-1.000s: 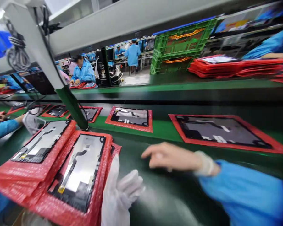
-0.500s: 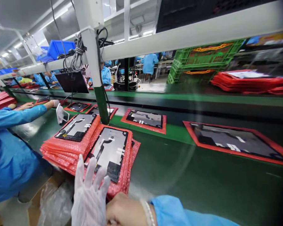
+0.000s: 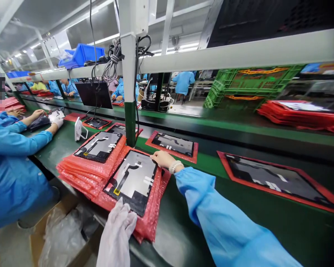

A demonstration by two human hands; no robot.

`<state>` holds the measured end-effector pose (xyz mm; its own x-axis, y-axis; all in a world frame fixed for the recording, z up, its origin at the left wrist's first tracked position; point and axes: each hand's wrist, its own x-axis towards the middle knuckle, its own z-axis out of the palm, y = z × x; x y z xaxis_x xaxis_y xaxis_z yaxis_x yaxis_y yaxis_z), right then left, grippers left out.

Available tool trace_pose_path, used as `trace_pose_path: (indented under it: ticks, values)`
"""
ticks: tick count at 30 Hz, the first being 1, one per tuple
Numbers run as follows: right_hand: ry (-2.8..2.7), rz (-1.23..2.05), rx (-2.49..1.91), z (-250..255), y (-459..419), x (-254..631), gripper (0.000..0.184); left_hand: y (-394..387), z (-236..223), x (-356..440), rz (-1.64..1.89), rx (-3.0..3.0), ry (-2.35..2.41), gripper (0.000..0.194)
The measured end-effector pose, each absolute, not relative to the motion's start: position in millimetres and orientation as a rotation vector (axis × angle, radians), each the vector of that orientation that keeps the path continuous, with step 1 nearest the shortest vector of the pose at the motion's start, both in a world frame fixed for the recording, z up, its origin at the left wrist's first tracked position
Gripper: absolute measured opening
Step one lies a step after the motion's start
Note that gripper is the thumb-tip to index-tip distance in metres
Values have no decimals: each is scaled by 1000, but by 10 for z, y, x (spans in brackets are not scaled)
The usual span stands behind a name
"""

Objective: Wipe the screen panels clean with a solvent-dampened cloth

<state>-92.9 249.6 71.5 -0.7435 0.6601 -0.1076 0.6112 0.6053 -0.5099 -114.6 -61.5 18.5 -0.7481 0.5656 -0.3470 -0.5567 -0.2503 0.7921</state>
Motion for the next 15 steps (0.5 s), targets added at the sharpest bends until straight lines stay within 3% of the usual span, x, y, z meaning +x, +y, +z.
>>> trace_pose_path:
  ticks: [3,9,11,15]
  values:
    - [-2733,929,-1014,705,2290,-741,31,-630,144,-1241,2013,-113,1371,44]
    - [-2603,1394,-902,573,1936,-167,29,-948,-70,-1367,1897,467,1812,34]
    - [-2541,1386,-969,497,1890,-52,30,-1092,-185,-1428,1858,522,1903,31]
    - [-2486,1065,-1103,432,1846,-71,26,-1310,-335,-1531,1651,794,2206,36]
